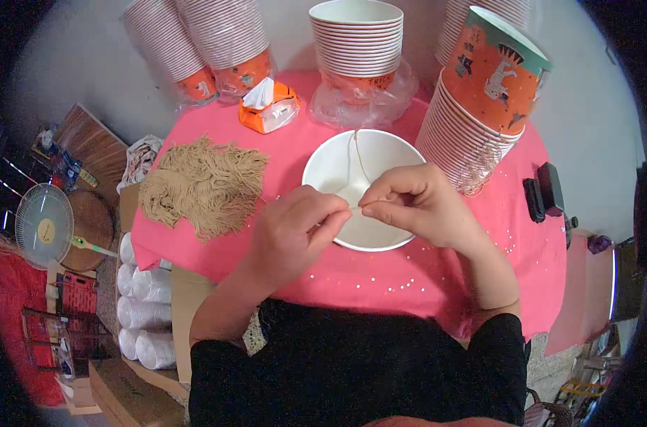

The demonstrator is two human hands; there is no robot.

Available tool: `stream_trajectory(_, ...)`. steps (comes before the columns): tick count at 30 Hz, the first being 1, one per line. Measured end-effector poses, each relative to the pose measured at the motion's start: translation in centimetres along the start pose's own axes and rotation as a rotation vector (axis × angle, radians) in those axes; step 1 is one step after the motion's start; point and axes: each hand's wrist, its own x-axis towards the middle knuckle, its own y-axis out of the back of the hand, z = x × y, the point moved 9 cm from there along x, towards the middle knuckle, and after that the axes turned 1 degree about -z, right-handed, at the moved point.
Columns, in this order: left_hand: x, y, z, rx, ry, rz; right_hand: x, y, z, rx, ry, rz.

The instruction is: Attaching rubber bands across the openings of paper cups as part of a manufacturing or packaging process.

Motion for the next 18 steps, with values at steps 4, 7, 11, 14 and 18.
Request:
stream_trajectory(4, -1.0, -0.4, -0.3, 0.008, -0.001, -0.128, -0.5, 0.7, 0.3, -0.183, -0.004, -0.031)
stream_trajectory(7, -2.0, -1.1, -0.6, 0.055, -0.018, -0.237, -0.6, 0.3, -0.3, -0.245, 0.084, -0.108)
stream_trajectory(11, -3.0, -1.1, -0.3, 0.175, -0.133, -0.293, -0.9, 0.1, -0.7, -0.342, 0.08, -0.185)
stream_trajectory(14, -3.3, -0.8, 0.5, 0.368, -0.251, -0.257, -1.3, 0.2, -1.6, -0.408, 0.11, -0.188)
stream_trajectory(18, -3.2, -0.5, 2.0, 0.452, -0.367, -0.199, -1.6, 0.6, -2.2, -0.439, 0.116, -0.166)
